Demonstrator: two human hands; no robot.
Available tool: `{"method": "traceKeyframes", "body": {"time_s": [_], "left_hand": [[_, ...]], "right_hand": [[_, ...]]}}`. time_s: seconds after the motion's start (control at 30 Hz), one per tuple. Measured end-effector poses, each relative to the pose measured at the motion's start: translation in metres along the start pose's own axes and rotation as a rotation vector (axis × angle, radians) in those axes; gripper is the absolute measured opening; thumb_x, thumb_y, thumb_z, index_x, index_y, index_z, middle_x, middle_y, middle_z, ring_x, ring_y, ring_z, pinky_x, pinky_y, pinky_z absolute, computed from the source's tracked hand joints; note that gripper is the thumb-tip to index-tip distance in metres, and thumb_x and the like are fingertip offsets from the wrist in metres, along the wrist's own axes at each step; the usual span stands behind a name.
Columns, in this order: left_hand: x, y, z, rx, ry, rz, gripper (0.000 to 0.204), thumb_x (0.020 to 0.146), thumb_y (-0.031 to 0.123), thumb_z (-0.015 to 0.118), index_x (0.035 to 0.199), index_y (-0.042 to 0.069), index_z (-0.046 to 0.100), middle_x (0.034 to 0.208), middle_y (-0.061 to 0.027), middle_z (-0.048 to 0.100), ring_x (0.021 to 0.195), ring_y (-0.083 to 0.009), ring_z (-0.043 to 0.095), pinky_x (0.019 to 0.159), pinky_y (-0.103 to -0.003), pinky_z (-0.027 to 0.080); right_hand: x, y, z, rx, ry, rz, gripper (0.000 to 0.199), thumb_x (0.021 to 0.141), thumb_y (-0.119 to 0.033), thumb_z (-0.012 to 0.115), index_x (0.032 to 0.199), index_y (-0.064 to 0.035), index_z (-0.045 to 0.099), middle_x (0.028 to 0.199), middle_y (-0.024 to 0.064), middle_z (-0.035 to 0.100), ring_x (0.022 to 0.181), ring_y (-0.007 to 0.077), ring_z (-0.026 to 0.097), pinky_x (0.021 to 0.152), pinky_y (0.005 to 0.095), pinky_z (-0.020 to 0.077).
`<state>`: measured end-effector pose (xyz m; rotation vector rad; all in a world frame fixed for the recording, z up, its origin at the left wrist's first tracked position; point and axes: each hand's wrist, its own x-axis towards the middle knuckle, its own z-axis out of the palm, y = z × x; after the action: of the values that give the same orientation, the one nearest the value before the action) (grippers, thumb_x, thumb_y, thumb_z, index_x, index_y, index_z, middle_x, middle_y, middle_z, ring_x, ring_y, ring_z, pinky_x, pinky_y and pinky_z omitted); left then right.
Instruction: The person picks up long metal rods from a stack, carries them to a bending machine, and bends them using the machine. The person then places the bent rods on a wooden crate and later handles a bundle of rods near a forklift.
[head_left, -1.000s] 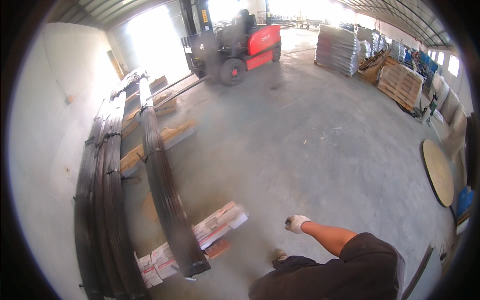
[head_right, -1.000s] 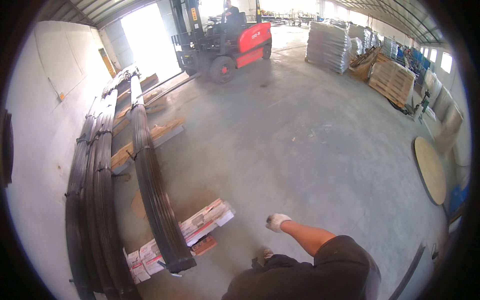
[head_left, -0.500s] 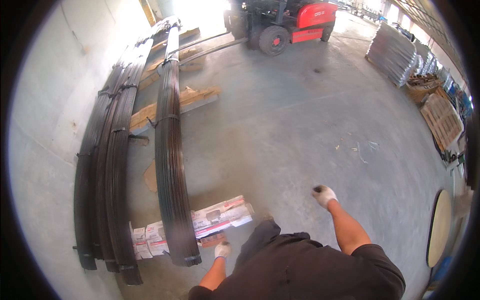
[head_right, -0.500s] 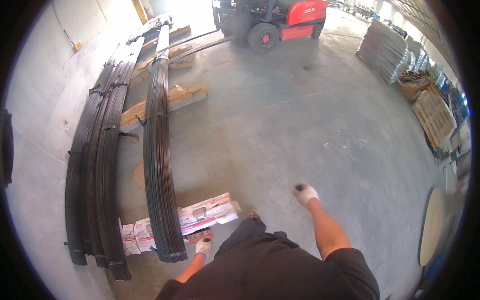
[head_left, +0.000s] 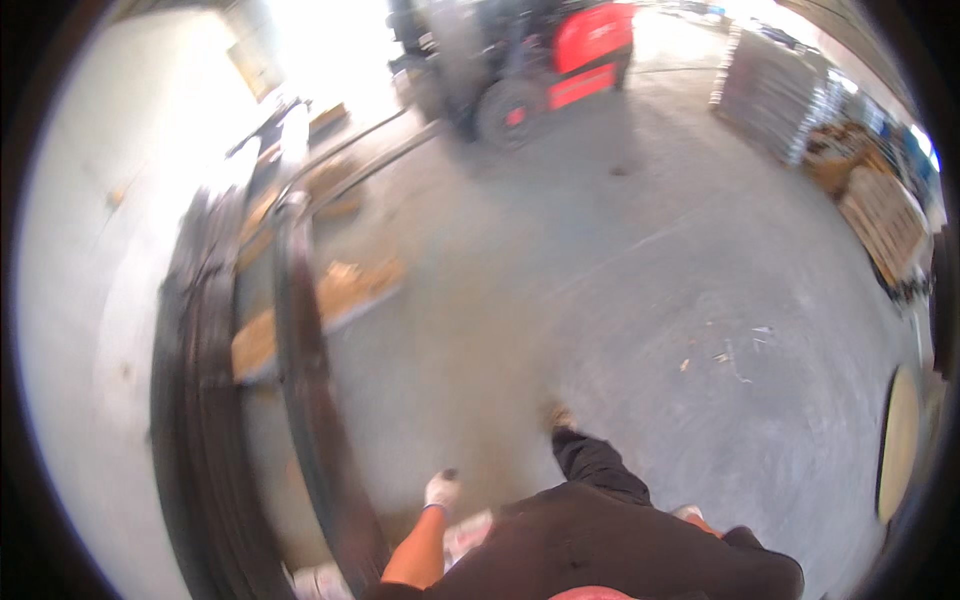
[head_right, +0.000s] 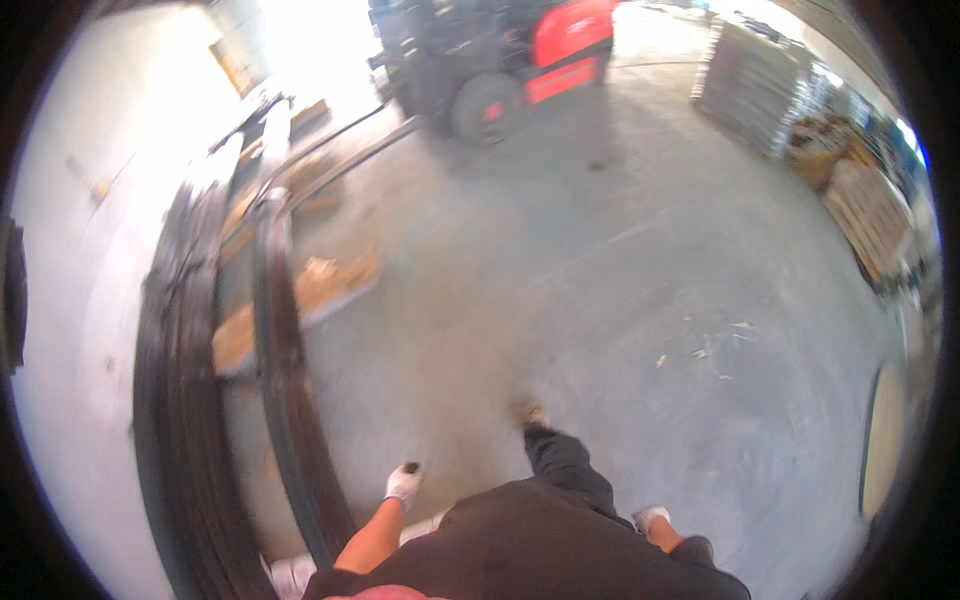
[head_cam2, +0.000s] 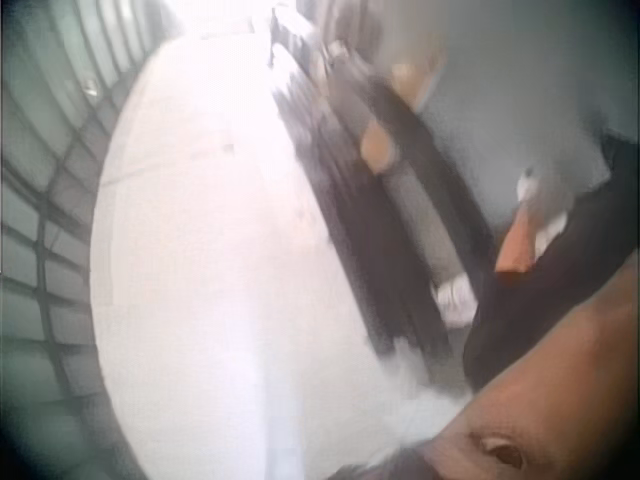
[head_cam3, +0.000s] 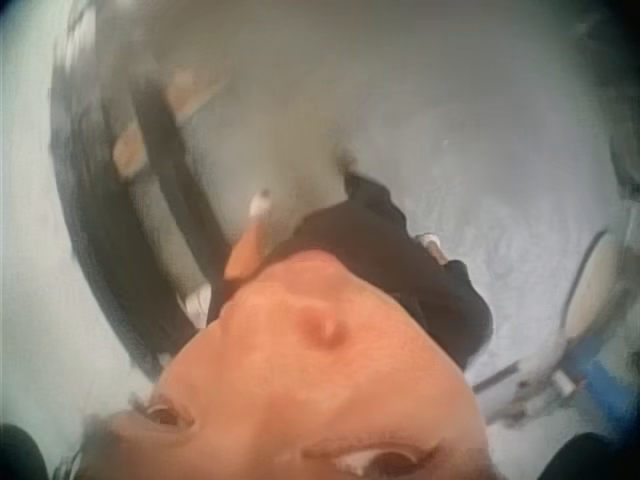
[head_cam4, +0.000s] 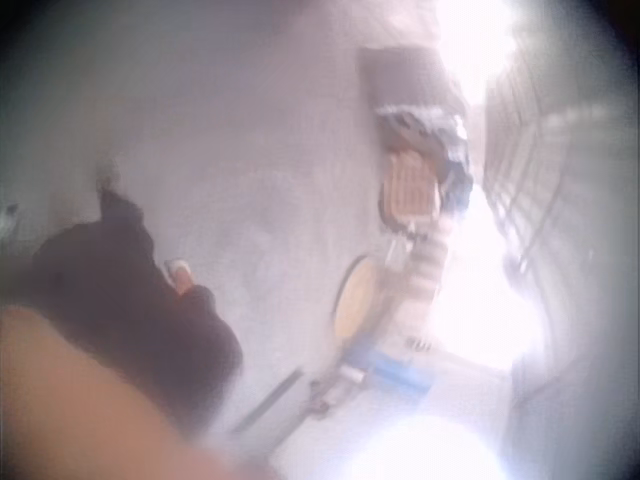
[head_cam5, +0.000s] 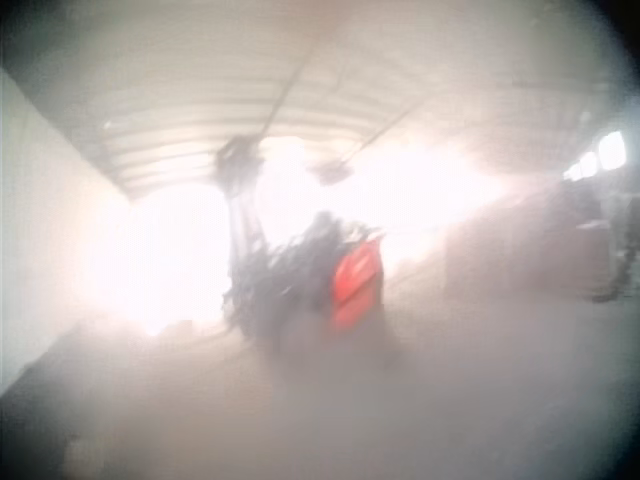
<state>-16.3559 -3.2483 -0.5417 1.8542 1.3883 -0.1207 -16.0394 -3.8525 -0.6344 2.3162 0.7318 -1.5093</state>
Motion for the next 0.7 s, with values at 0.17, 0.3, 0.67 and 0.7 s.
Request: {"method": "traceKeyframes", "body": {"time_s": [0.17,0.3,0.67,0.7], "left_hand": [[0.21,0.205,-0.135,-0.318,0.157,-0.001,0.062,0.085,0.006,0.065,0.145,0.001,0.051,0.085,-0.0165,0.072,0.059,-0.022,0.068,0.051,-0.038,0.055],[0.333,0.309,-0.31,0.147,0.666,0.292,0.057,0.085,0.009,0.064,0.14,-0.003,0.054,0.103,-0.0246,0.073,0.09,-0.035,0.074,0.081,-0.042,0.059],[0.59,0.385,-0.418,-0.547,0.386,0.038,0.064,0.092,0.008,0.059,0.154,0.009,0.043,0.072,-0.0091,0.062,0.052,-0.0183,0.059,0.042,-0.037,0.045],[0.625,0.369,-0.419,-0.59,0.39,0.05,0.061,0.093,0.008,0.059,0.152,0.009,0.044,0.072,-0.0091,0.062,0.054,-0.0182,0.06,0.043,-0.037,0.046]], "right_hand": [[0.051,-0.055,-0.274,0.251,0.285,0.121,0.046,0.094,-0.046,0.058,0.115,-0.0092,0.076,0.121,0.0153,0.074,0.114,0.0357,0.069,0.096,0.0442,0.0551],[0.056,-0.149,-0.544,0.499,0.645,0.047,0.046,0.092,-0.044,0.062,0.12,-0.0094,0.075,0.122,0.0177,0.073,0.116,0.0365,0.068,0.101,0.0431,0.0526],[0.15,-0.291,-0.786,0.52,0.57,0.061,0.047,0.095,-0.041,0.057,0.126,-0.0088,0.072,0.13,0.017,0.07,0.122,0.0374,0.066,0.103,0.0447,0.0518],[0.179,-0.287,-0.779,0.327,0.456,0.064,0.051,0.095,-0.046,0.056,0.127,-0.0108,0.072,0.133,0.0165,0.069,0.124,0.0373,0.064,0.105,0.045,0.0509]]}}
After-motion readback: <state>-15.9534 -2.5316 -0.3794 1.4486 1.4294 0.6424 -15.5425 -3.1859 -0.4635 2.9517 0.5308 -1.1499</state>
